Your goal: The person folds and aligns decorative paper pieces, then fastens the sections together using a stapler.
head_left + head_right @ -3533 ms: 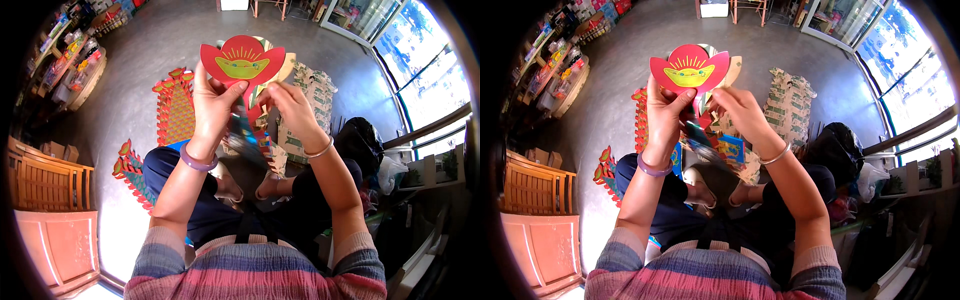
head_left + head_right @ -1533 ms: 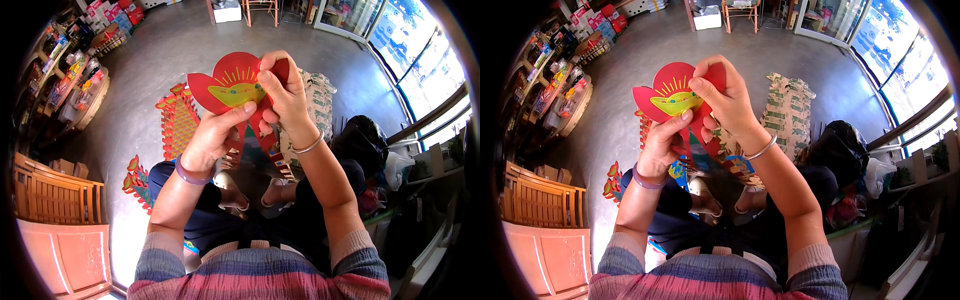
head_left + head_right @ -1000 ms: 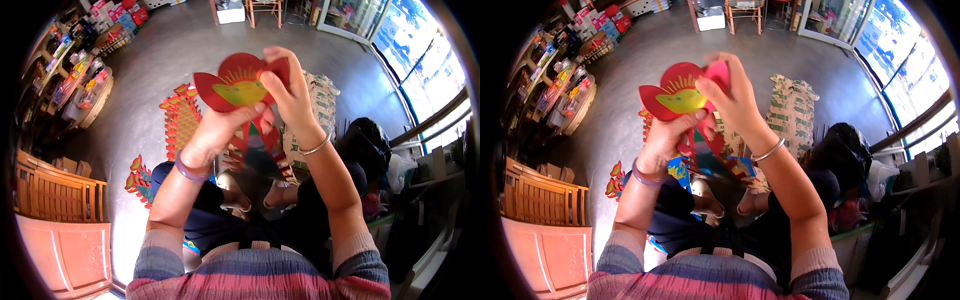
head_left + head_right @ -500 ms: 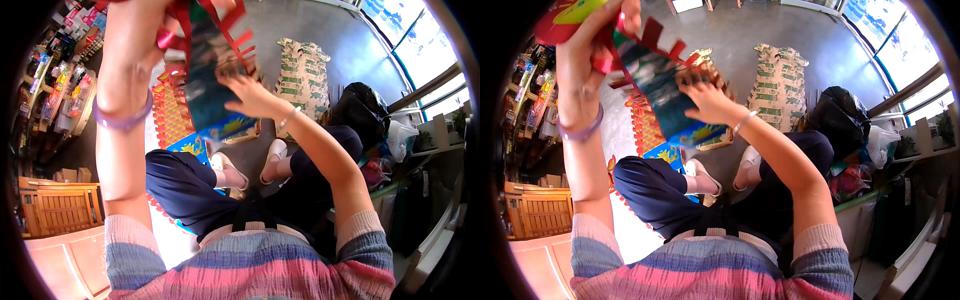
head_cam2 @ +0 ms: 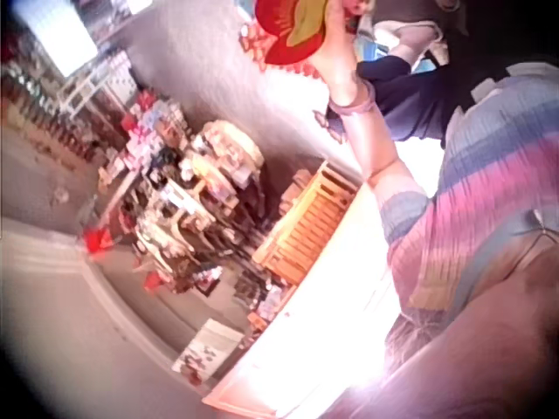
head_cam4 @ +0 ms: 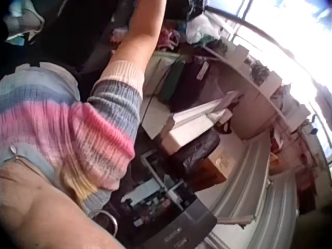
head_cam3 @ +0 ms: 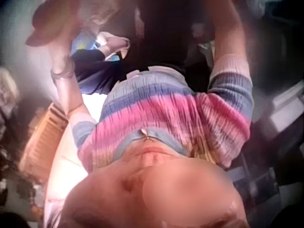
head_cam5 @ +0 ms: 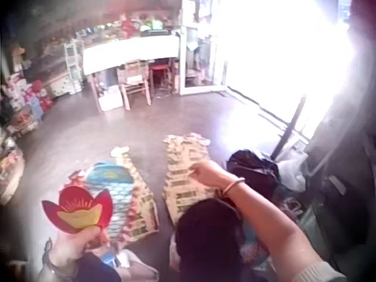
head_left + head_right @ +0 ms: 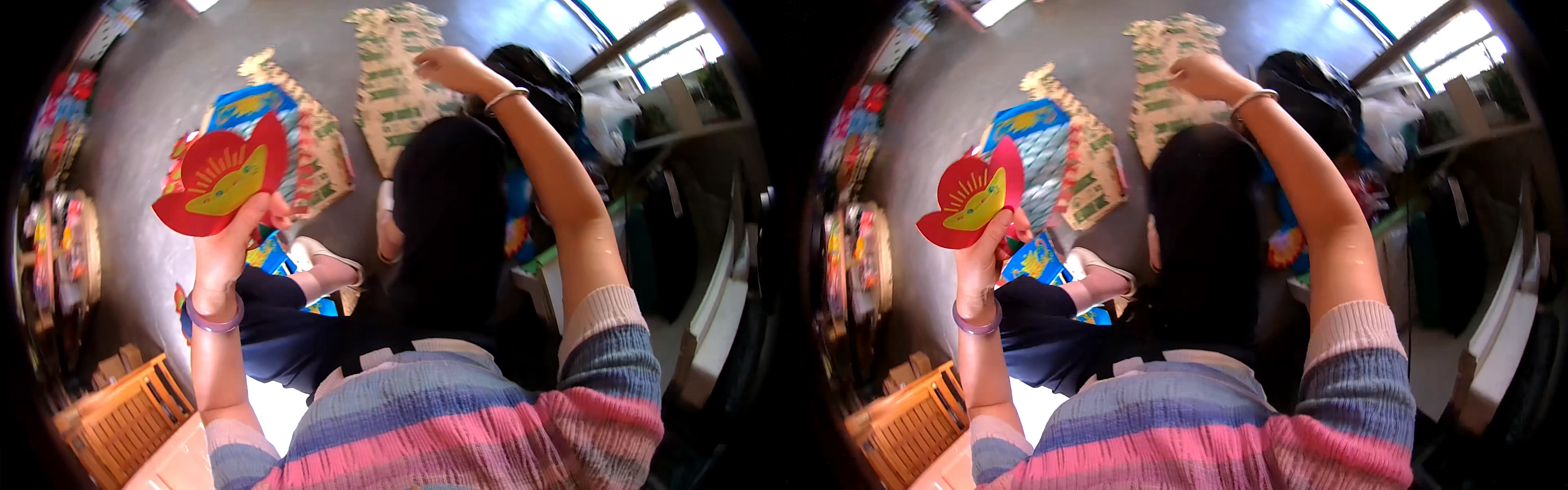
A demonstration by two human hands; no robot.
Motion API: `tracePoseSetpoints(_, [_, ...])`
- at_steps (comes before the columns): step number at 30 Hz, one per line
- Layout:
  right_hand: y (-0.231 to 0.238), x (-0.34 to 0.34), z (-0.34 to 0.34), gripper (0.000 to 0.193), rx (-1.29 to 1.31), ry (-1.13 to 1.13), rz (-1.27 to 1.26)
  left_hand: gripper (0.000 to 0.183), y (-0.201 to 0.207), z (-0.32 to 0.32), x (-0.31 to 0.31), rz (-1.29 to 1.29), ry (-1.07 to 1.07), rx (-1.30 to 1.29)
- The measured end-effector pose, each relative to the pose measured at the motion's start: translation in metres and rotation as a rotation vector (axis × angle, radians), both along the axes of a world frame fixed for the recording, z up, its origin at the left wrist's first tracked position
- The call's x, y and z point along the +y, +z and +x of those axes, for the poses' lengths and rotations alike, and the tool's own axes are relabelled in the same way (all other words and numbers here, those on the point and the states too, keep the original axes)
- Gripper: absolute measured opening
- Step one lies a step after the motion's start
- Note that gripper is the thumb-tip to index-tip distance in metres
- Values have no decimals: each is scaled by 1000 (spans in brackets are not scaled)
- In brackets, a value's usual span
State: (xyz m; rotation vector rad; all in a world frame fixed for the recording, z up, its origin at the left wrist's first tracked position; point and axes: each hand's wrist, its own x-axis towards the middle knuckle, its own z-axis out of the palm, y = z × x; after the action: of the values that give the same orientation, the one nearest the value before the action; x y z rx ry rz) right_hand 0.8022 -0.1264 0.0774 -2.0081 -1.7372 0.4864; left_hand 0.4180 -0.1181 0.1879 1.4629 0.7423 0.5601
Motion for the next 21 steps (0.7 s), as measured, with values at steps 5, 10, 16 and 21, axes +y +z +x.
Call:
tracePoseSetpoints(5, [-146, -145, 51, 28, -109, -372, -107, 13, -66, 3, 14, -163, 151, -10])
tracePoseSetpoints(10, [-234, -247, -60, 41, -40, -535, -583, 10, -78, 2, 24, -170, 238, -21])
tracePoseSetpoints(16, [-274, -274, -155, 63, -271, -512, -631, 10, -73, 15, 17, -108, 244, -16])
tracePoseSetpoints(21, [-301, -259, -151, 33, -285, -495, -557, 18, -70, -7, 20, -313, 267, 93])
